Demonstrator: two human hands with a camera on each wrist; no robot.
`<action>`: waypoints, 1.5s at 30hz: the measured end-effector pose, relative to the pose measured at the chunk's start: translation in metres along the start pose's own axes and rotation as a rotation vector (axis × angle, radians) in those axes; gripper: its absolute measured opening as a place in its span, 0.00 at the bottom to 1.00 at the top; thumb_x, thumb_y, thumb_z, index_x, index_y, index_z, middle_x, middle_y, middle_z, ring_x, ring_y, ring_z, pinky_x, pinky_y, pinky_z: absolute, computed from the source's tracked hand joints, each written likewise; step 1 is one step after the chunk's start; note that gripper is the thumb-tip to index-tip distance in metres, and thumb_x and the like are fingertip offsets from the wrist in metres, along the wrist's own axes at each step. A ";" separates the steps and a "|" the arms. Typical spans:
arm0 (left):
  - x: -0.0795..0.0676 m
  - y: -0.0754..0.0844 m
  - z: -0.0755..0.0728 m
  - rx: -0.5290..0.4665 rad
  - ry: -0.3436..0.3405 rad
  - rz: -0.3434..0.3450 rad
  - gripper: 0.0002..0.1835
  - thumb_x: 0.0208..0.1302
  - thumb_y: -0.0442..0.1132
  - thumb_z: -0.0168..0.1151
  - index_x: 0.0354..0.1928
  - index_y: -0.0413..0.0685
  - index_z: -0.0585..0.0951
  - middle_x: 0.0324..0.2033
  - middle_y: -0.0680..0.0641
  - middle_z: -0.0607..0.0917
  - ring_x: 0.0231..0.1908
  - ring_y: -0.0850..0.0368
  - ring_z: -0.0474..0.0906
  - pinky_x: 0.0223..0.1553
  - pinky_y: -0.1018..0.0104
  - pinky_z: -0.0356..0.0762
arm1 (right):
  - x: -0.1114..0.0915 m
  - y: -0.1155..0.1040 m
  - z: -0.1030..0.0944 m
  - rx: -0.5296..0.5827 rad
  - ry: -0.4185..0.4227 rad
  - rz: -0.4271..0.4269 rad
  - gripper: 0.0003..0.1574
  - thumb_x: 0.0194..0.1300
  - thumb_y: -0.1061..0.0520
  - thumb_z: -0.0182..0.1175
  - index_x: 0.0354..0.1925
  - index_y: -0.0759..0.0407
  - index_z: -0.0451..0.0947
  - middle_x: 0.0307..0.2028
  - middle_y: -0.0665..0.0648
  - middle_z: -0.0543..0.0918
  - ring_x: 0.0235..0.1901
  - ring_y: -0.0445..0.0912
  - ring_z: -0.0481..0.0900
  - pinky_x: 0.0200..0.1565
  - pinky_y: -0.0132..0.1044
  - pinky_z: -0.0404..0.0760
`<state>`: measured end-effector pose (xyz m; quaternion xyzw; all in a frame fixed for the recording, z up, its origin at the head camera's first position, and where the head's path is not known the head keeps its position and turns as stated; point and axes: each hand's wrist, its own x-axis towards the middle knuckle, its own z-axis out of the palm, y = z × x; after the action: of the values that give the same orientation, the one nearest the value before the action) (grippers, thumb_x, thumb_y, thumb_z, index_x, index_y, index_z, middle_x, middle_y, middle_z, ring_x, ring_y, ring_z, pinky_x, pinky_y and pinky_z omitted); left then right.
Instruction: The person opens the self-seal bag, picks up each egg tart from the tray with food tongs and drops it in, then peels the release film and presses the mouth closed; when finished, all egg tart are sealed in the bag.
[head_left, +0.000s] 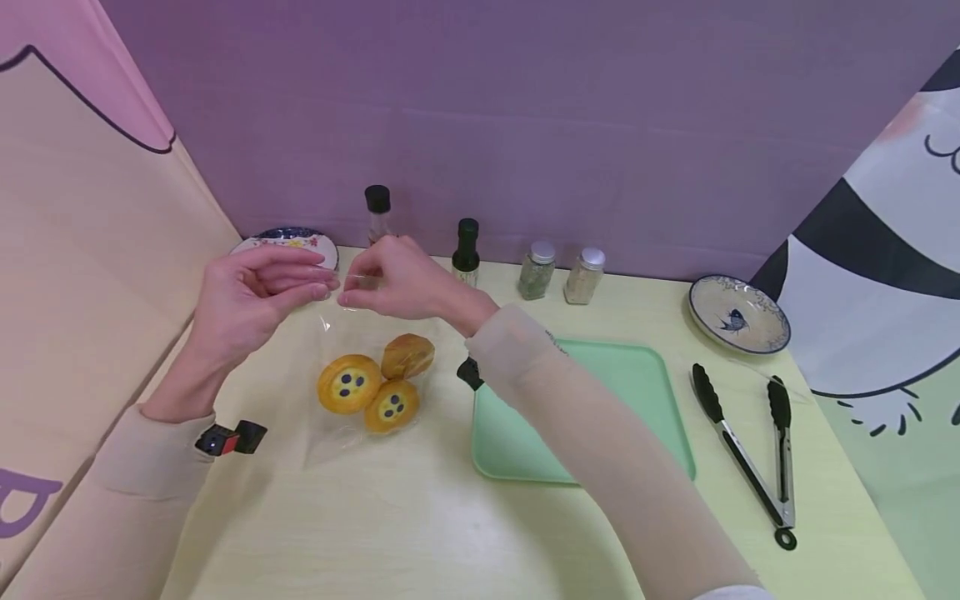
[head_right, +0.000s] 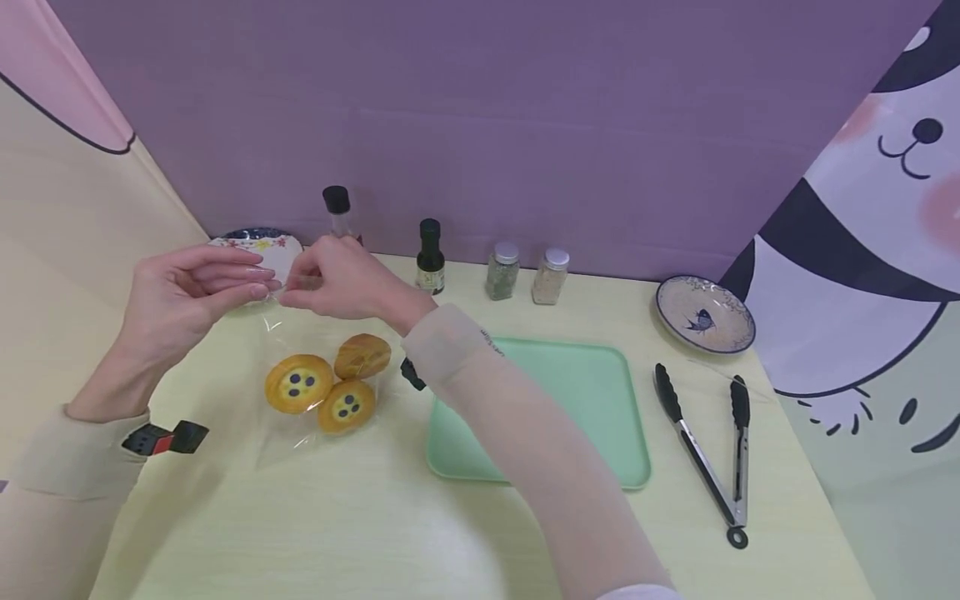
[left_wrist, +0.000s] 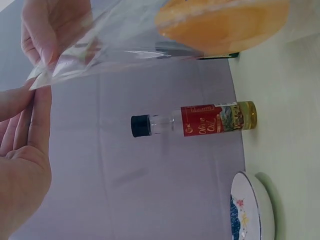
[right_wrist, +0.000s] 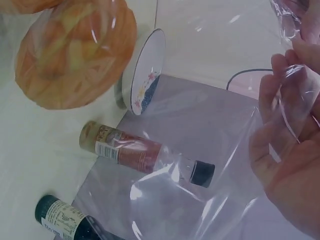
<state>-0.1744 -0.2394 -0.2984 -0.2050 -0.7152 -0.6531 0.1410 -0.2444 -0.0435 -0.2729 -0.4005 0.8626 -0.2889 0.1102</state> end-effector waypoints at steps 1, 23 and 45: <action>0.000 0.001 0.000 0.003 -0.002 -0.003 0.17 0.49 0.18 0.65 0.44 0.28 0.79 0.35 0.49 0.87 0.35 0.60 0.85 0.38 0.71 0.80 | 0.000 0.000 0.000 0.007 -0.004 0.005 0.09 0.60 0.46 0.64 0.35 0.49 0.84 0.31 0.44 0.83 0.35 0.40 0.74 0.35 0.27 0.75; -0.005 0.011 -0.010 0.052 0.045 -0.042 0.16 0.47 0.19 0.67 0.42 0.28 0.80 0.32 0.50 0.87 0.33 0.61 0.85 0.36 0.71 0.80 | -0.025 0.004 -0.013 -0.170 -0.027 0.016 0.09 0.58 0.43 0.65 0.30 0.45 0.84 0.23 0.43 0.82 0.28 0.39 0.74 0.41 0.30 0.69; -0.008 0.007 -0.019 0.084 0.099 -0.121 0.15 0.46 0.22 0.69 0.40 0.24 0.80 0.29 0.51 0.88 0.30 0.61 0.86 0.35 0.73 0.80 | -0.069 0.045 -0.023 -0.211 0.075 0.002 0.05 0.59 0.49 0.65 0.31 0.47 0.85 0.26 0.40 0.84 0.27 0.31 0.79 0.50 0.38 0.64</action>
<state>-0.1650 -0.2584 -0.2942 -0.1228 -0.7453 -0.6390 0.1451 -0.2369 0.0415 -0.2837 -0.3981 0.8920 -0.2113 0.0353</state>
